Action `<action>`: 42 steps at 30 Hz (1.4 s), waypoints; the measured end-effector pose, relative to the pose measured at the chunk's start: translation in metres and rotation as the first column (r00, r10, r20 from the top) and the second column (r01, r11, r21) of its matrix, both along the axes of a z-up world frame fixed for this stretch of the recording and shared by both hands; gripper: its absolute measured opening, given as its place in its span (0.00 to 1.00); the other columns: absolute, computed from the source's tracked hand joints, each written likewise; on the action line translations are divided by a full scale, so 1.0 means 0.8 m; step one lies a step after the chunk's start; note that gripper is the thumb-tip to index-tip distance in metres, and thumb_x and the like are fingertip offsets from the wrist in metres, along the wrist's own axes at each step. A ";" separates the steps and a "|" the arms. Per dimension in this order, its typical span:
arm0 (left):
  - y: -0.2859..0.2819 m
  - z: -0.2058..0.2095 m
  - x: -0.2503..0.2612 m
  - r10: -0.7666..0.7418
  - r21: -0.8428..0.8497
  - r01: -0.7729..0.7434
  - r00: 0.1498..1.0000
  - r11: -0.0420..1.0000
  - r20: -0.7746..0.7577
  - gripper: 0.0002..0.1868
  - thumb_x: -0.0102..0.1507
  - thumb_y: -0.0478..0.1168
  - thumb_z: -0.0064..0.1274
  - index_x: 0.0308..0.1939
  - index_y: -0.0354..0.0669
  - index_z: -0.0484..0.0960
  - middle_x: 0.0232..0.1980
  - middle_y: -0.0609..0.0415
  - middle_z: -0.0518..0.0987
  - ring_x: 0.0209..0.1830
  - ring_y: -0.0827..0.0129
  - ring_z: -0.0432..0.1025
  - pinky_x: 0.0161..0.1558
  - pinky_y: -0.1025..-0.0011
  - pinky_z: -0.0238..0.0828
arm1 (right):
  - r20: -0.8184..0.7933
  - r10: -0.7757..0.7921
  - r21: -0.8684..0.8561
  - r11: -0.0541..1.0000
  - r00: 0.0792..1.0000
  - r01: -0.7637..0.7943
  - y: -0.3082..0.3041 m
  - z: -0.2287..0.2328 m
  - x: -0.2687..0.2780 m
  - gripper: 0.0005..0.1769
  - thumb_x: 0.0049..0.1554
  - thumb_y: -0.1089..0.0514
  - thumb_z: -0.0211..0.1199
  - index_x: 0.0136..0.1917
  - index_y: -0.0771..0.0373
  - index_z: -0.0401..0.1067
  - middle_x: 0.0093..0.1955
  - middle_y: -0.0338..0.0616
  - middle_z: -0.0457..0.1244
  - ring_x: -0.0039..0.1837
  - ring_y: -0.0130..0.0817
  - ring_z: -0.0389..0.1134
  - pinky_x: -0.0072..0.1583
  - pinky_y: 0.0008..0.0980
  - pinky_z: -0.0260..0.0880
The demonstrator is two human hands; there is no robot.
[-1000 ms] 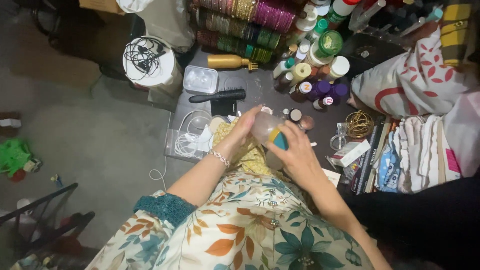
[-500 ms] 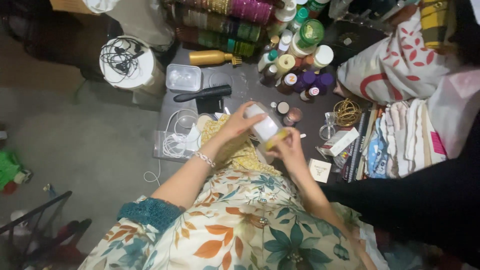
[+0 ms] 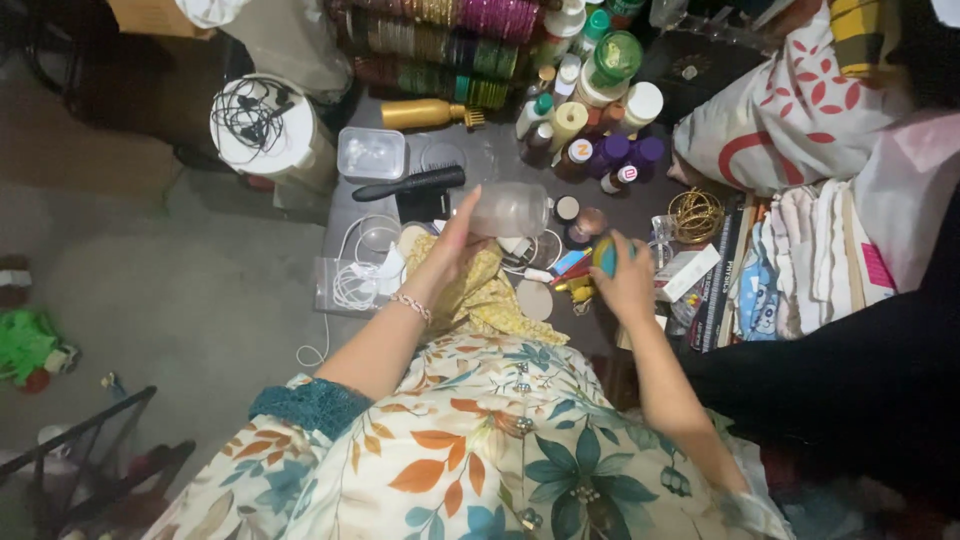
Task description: The person is seen organizing their makeup products on a table.
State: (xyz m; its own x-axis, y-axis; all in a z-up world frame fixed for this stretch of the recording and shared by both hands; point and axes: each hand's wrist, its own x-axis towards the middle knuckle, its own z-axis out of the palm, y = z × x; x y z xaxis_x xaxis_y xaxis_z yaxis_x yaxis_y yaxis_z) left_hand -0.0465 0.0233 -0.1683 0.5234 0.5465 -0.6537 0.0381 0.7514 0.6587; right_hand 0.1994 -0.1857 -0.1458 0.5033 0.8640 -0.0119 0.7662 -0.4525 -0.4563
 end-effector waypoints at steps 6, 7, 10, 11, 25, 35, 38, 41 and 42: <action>-0.010 -0.016 -0.031 -0.034 -0.128 0.022 0.996 0.991 -0.088 0.56 0.57 0.79 0.38 0.77 0.43 0.59 0.68 0.40 0.73 0.66 0.51 0.69 0.68 0.58 0.60 | 0.116 -0.084 -0.158 0.982 0.990 0.102 -0.011 -0.106 0.060 0.43 0.53 0.45 0.70 0.77 0.59 0.61 0.70 0.66 0.57 0.69 0.65 0.60 0.66 0.55 0.62; -0.012 -0.013 -0.035 -0.046 -0.125 0.034 0.994 0.992 -0.095 0.56 0.57 0.79 0.38 0.77 0.45 0.58 0.68 0.41 0.73 0.66 0.52 0.69 0.68 0.58 0.58 | 0.168 -0.071 -0.146 0.985 0.983 0.096 -0.003 -0.110 0.064 0.42 0.55 0.44 0.69 0.76 0.60 0.62 0.70 0.66 0.58 0.69 0.64 0.60 0.66 0.56 0.62; -0.020 0.002 -0.045 -0.062 -0.129 0.046 0.990 0.991 -0.123 0.55 0.56 0.79 0.38 0.76 0.46 0.59 0.67 0.43 0.73 0.64 0.54 0.70 0.68 0.58 0.56 | 0.130 -0.053 -0.154 0.985 0.990 0.073 0.036 -0.109 0.072 0.37 0.58 0.43 0.67 0.74 0.62 0.65 0.68 0.62 0.62 0.68 0.62 0.62 0.67 0.56 0.63; -0.024 0.006 -0.047 -0.053 -0.135 0.035 0.989 0.990 -0.136 0.55 0.55 0.78 0.38 0.76 0.46 0.60 0.67 0.43 0.74 0.63 0.54 0.71 0.67 0.57 0.57 | 0.104 -0.030 -0.152 0.987 0.994 0.046 0.049 -0.106 0.071 0.37 0.58 0.42 0.67 0.73 0.62 0.65 0.67 0.62 0.62 0.67 0.63 0.62 0.66 0.56 0.63; -0.029 0.005 -0.082 0.044 -0.202 -0.049 0.999 0.978 -0.028 0.39 0.65 0.71 0.43 0.61 0.41 0.74 0.42 0.52 0.80 0.34 0.70 0.74 0.46 0.67 0.76 | -0.044 0.023 -0.139 0.990 0.999 -0.029 0.092 -0.149 0.070 0.25 0.53 0.46 0.70 0.59 0.60 0.71 0.58 0.59 0.66 0.61 0.60 0.65 0.62 0.53 0.65; -0.025 -0.011 -0.047 0.085 -0.282 -0.056 0.992 0.958 0.092 0.33 0.65 0.70 0.42 0.56 0.45 0.73 0.34 0.58 0.77 0.28 0.72 0.71 0.36 0.69 0.74 | -0.596 -0.116 0.223 0.926 0.794 0.303 0.109 0.039 -0.027 0.34 0.57 0.45 0.72 0.66 0.64 0.61 0.56 0.47 0.66 0.55 0.34 0.69 0.58 0.33 0.71; -0.027 -0.020 -0.039 0.068 -0.292 -0.033 0.991 0.956 0.112 0.34 0.65 0.71 0.41 0.55 0.46 0.73 0.33 0.58 0.76 0.27 0.71 0.71 0.35 0.70 0.72 | -0.512 0.209 0.366 0.931 0.834 -0.008 0.089 0.123 -0.095 0.39 0.53 0.54 0.70 0.73 0.66 0.59 0.62 0.51 0.63 0.59 0.38 0.69 0.60 0.36 0.70; -0.021 -0.023 -0.027 0.014 -0.294 0.026 0.991 0.956 0.132 0.37 0.65 0.73 0.40 0.53 0.43 0.73 0.31 0.56 0.74 0.26 0.71 0.70 0.33 0.71 0.71 | -0.033 0.388 0.374 0.860 0.921 -0.349 0.093 0.166 -0.132 0.37 0.53 0.58 0.73 0.72 0.68 0.64 0.64 0.58 0.63 0.66 0.53 0.64 0.68 0.45 0.64; -0.020 -0.023 -0.023 -0.007 -0.293 0.048 0.990 0.955 0.140 0.38 0.65 0.74 0.40 0.53 0.42 0.73 0.31 0.56 0.74 0.25 0.71 0.70 0.32 0.71 0.71 | -0.060 0.384 0.368 0.867 0.921 -0.337 0.094 0.173 -0.135 0.37 0.53 0.58 0.73 0.71 0.68 0.64 0.65 0.57 0.63 0.67 0.53 0.63 0.68 0.46 0.63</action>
State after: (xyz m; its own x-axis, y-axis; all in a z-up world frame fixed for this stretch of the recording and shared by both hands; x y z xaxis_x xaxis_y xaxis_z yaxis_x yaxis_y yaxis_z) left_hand -0.0653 0.0070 -0.1869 0.6309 0.3240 -0.7050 -0.0129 0.9129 0.4081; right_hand 0.0913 -0.1106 -0.0074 0.1702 0.9459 0.2764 0.7703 0.0472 -0.6359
